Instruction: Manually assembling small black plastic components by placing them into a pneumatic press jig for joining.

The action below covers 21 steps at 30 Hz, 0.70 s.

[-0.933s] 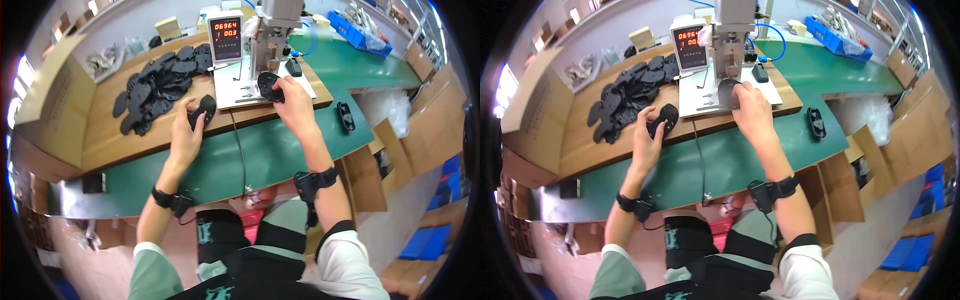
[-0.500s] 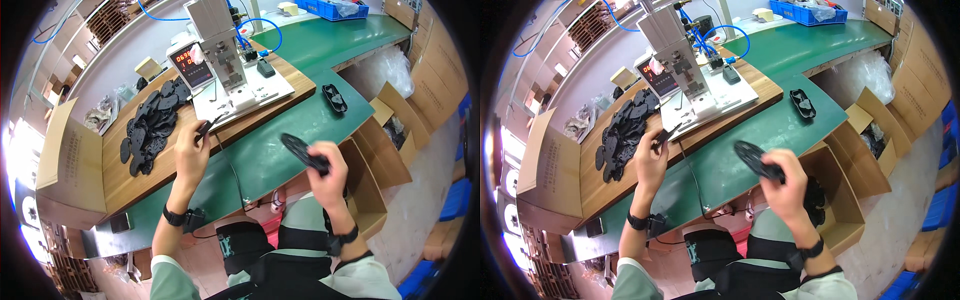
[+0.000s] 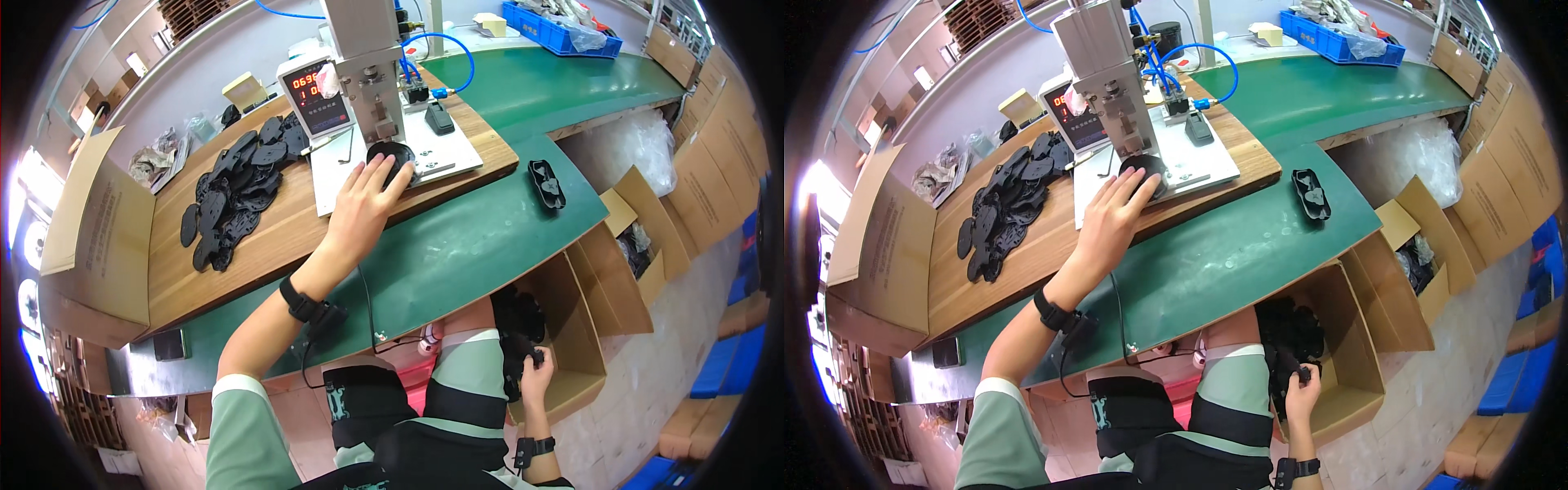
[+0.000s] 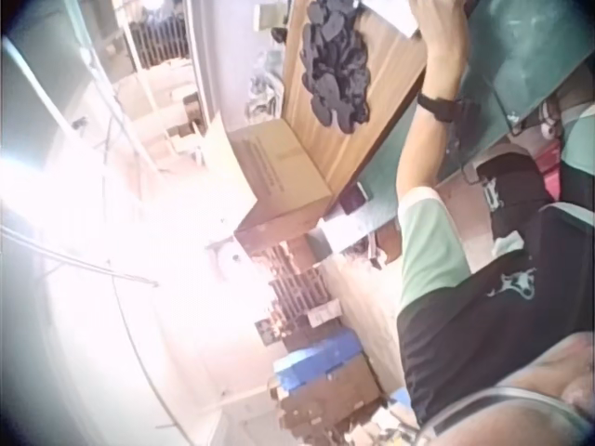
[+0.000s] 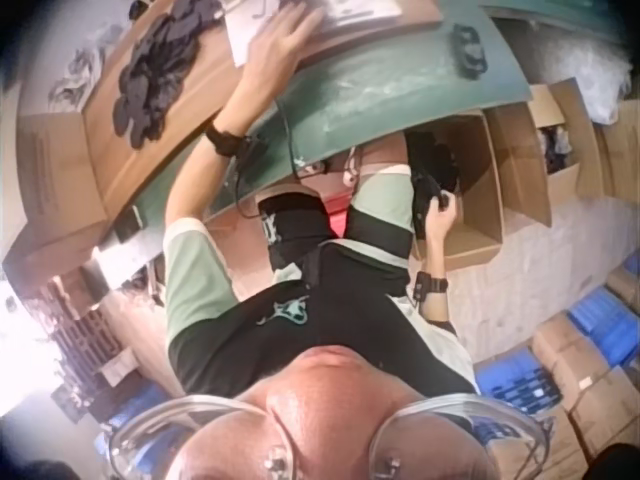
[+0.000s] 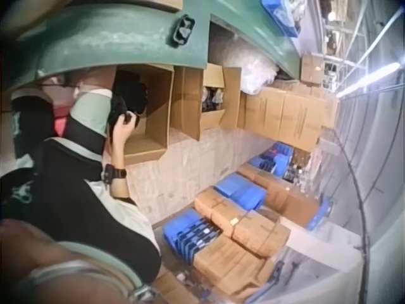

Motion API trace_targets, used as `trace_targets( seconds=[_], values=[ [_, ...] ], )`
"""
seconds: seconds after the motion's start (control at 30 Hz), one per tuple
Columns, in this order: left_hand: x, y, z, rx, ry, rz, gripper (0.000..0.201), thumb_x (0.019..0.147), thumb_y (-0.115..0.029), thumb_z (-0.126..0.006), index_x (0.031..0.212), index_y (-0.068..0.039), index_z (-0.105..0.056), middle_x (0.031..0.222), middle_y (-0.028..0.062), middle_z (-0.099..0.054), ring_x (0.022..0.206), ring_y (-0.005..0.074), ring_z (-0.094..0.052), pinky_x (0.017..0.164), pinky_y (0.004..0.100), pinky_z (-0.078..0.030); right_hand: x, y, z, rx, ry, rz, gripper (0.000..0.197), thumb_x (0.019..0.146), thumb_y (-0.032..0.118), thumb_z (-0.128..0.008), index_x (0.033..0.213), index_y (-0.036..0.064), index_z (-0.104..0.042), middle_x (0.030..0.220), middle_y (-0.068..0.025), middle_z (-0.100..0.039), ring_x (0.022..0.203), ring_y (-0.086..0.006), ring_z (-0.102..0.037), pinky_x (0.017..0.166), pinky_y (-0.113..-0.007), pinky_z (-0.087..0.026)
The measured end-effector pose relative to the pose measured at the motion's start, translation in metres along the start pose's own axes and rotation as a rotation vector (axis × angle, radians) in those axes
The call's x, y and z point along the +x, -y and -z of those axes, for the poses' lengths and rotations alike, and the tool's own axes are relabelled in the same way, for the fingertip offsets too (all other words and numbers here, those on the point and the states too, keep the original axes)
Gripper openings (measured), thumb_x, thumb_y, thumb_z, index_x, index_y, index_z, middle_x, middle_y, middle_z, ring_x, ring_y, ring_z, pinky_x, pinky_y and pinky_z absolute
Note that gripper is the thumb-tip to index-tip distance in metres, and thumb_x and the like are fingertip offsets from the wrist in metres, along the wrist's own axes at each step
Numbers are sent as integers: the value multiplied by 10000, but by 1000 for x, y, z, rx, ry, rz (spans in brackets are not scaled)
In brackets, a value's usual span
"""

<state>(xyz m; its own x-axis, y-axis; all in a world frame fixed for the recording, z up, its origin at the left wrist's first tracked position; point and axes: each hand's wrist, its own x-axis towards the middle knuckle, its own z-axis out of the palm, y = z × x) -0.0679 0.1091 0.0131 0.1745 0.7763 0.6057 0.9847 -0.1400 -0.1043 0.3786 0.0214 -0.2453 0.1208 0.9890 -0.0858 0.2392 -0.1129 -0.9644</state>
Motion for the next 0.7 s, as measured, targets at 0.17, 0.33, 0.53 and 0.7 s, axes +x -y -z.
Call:
trace_targets(
  seconds=[0.17,0.33,0.53,0.7],
  values=[
    [-4,-2,-16,-27,-17,-15,558,842,80,-619,1377,-80,-618,1415,209,-643,1351,401,-602,1174,515,-470,6,-66,-1,-238,59,-10,177,901,-16,-636,1077,5,-629,910,-67,-631,875,-183,-626,829,-332,-519],
    [2,-4,-20,-87,2,43,551,859,76,-600,1389,-74,-599,1408,221,-641,1350,404,-601,1170,506,-472,7,-179,11,-330,97,-265,176,929,44,-632,1099,10,-660,831,-37,-630,777,-170,-623,720,-342,-525],
    [-2,-1,-9,-31,53,33,580,879,69,-572,1446,-45,-535,1408,238,-638,1339,413,-604,1158,500,-474,-7,-184,-14,-376,245,-402,282,956,137,-664,1196,-11,-647,967,-104,-706,885,-208,-673,821,-350,-552],
    [7,-9,-18,-153,24,9,600,878,74,-568,1466,-27,-502,1406,263,-631,1339,423,-600,1160,502,-469,-10,-239,21,-331,314,-395,344,1004,146,-619,1297,-31,-655,1146,-154,-751,1038,-237,-711,948,-351,-552]
  ],
)
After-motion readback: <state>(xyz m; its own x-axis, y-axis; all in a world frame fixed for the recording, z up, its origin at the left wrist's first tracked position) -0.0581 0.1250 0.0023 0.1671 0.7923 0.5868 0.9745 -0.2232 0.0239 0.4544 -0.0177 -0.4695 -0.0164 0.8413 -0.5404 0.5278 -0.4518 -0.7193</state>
